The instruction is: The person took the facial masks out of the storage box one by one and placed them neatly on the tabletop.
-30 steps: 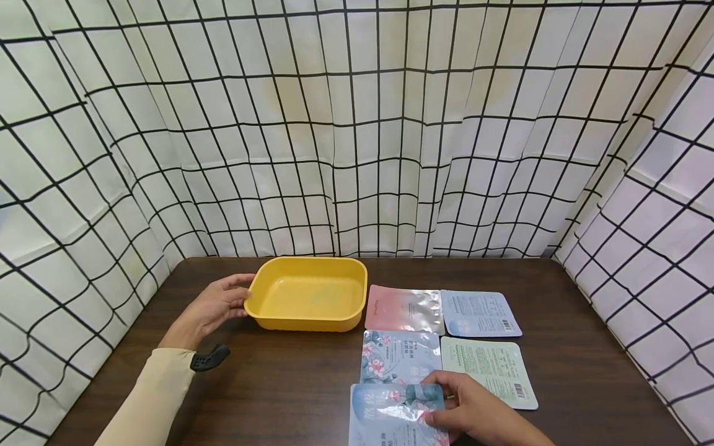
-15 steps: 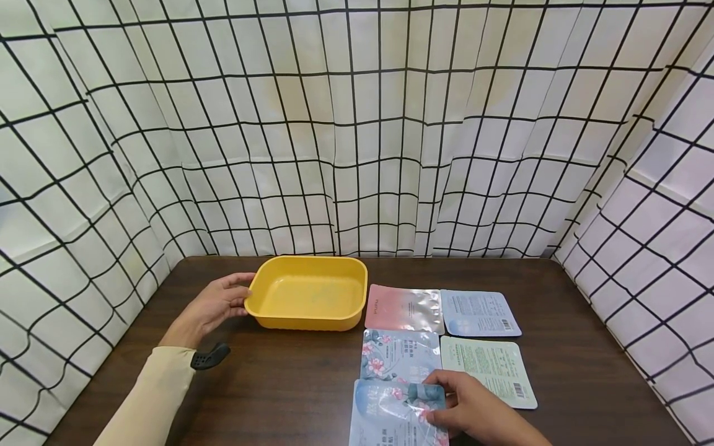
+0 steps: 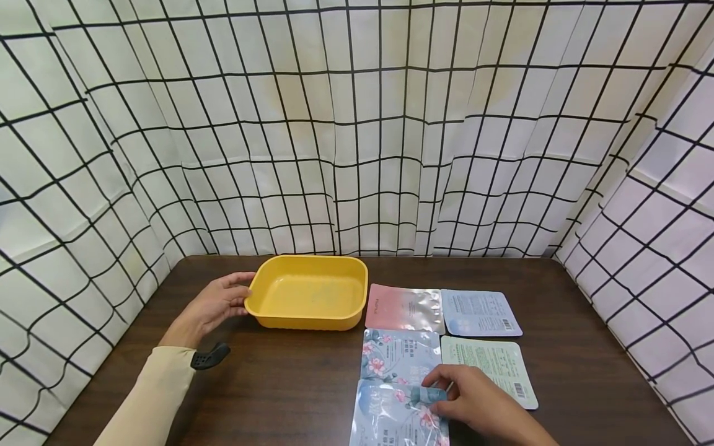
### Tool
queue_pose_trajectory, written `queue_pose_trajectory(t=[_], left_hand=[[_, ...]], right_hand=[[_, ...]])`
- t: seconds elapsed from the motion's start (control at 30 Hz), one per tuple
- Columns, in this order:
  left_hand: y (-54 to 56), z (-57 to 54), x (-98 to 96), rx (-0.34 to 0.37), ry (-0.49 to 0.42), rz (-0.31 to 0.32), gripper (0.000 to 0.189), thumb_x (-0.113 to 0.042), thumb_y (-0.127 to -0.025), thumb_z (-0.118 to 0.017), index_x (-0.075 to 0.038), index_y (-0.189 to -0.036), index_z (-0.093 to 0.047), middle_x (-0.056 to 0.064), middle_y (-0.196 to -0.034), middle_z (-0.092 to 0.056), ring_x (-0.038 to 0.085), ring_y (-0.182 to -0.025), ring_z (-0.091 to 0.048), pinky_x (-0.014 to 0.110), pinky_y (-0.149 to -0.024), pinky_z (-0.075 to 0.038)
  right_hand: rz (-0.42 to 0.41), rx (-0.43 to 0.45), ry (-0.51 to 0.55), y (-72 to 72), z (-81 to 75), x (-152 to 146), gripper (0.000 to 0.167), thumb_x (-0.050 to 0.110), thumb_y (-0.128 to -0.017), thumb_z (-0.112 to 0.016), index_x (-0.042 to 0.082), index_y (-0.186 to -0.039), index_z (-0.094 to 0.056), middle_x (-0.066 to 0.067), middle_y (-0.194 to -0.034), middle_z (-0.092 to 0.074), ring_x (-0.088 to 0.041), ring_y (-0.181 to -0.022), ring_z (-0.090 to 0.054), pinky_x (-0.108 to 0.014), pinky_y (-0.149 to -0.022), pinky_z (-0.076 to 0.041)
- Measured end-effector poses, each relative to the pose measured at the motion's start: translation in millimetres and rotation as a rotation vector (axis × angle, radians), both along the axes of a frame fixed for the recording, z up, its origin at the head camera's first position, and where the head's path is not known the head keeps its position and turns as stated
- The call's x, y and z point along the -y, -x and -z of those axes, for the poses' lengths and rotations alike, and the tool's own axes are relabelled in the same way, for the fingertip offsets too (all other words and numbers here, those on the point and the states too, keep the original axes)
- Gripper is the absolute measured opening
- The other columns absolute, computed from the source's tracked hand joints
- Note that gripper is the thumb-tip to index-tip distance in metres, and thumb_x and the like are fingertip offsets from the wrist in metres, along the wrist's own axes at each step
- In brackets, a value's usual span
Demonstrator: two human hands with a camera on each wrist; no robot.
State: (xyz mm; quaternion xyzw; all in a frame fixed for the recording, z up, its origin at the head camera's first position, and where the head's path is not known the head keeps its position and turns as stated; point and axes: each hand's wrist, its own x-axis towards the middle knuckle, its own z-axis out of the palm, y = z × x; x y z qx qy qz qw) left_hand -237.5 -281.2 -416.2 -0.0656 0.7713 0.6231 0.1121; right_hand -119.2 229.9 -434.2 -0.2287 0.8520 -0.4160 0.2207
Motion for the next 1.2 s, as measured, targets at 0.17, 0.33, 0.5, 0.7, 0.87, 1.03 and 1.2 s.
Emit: queue_pose_trajectory(t=[0.17, 0.33, 0.5, 0.7, 0.87, 1.03, 1.2], left_hand=[[-0.3, 0.2, -0.7, 0.005, 0.000, -0.003, 0.056, -0.011, -0.102, -0.055, -0.007, -0.155, -0.038, 0.025, -0.129, -0.058, 0.023, -0.088, -0.061, 0.029, -0.077, -0.060], [-0.2, -0.2, -1.0, 0.008, 0.012, -0.004, 0.056, -0.011, -0.102, -0.055, -0.007, -0.155, -0.038, 0.025, -0.128, -0.058, 0.024, -0.089, -0.061, 0.029, -0.077, -0.060], [0.4, -0.6, -1.4, 0.014, 0.061, -0.007, 0.056, -0.012, -0.101, -0.055, -0.008, -0.154, -0.039, 0.023, -0.126, -0.057, 0.025, -0.092, -0.060, 0.031, -0.078, -0.060], [-0.7, -1.4, -1.9, 0.009, 0.123, -0.003, 0.056, -0.015, -0.101, -0.056, -0.008, -0.154, -0.040, 0.021, -0.125, -0.057, 0.027, -0.098, -0.060, 0.034, -0.078, -0.060], [-1.6, -7.7, -2.3, -0.018, 0.190, -0.014, 0.053, -0.017, -0.100, -0.058, -0.007, -0.150, -0.045, 0.020, -0.126, -0.059, 0.028, -0.101, -0.059, 0.034, -0.076, -0.061], [-4.1, -17.9, -2.3, -0.069, 0.247, -0.019, 0.052, -0.017, -0.101, -0.056, -0.008, -0.151, -0.045, 0.019, -0.123, -0.058, 0.030, -0.103, -0.055, 0.034, -0.075, -0.061], [-9.1, -28.5, -7.7, -0.152, 0.281, 0.023, 0.054, -0.015, -0.101, -0.058, -0.009, -0.152, -0.043, 0.020, -0.119, -0.059, 0.036, -0.106, -0.058, 0.036, -0.076, -0.061]], right_hand=[[-0.015, -0.063, -0.009, 1.3, 0.1, 1.3, 0.024, 0.022, -0.090, -0.076, 0.013, -0.112, -0.071, 0.002, -0.107, -0.071, -0.002, -0.080, -0.061, -0.023, -0.070, -0.052], [0.004, -0.101, -0.030, 2.5, -3.7, 2.8, 0.023, 0.022, -0.091, -0.075, 0.012, -0.111, -0.071, 0.003, -0.105, -0.072, -0.001, -0.081, -0.062, -0.023, -0.071, -0.053], [0.024, -0.155, -0.033, 5.4, -10.0, 1.1, 0.024, 0.023, -0.093, -0.073, 0.009, -0.113, -0.070, 0.005, -0.099, -0.070, -0.002, -0.081, -0.064, -0.024, -0.070, -0.055], [0.044, -0.158, -0.025, 10.7, -16.3, -2.1, 0.024, 0.023, -0.095, -0.070, 0.009, -0.114, -0.070, 0.004, -0.098, -0.069, -0.003, -0.083, -0.065, -0.024, -0.069, -0.055], [0.047, -0.205, -0.022, 14.6, -19.6, -1.0, 0.025, 0.026, -0.096, -0.070, 0.010, -0.116, -0.070, 0.003, -0.103, -0.070, -0.003, -0.084, -0.065, -0.025, -0.071, -0.056], [0.064, -0.194, 0.010, 23.5, -24.1, 1.4, 0.035, 0.025, -0.095, -0.072, 0.007, -0.125, -0.066, -0.002, -0.103, -0.071, -0.006, -0.088, -0.067, -0.026, -0.073, -0.057], [0.101, -0.168, 0.082, 33.9, -29.5, 5.5, 0.049, 0.022, -0.092, -0.075, 0.008, -0.137, -0.058, -0.011, -0.112, -0.070, -0.011, -0.096, -0.070, -0.025, -0.075, -0.058]])
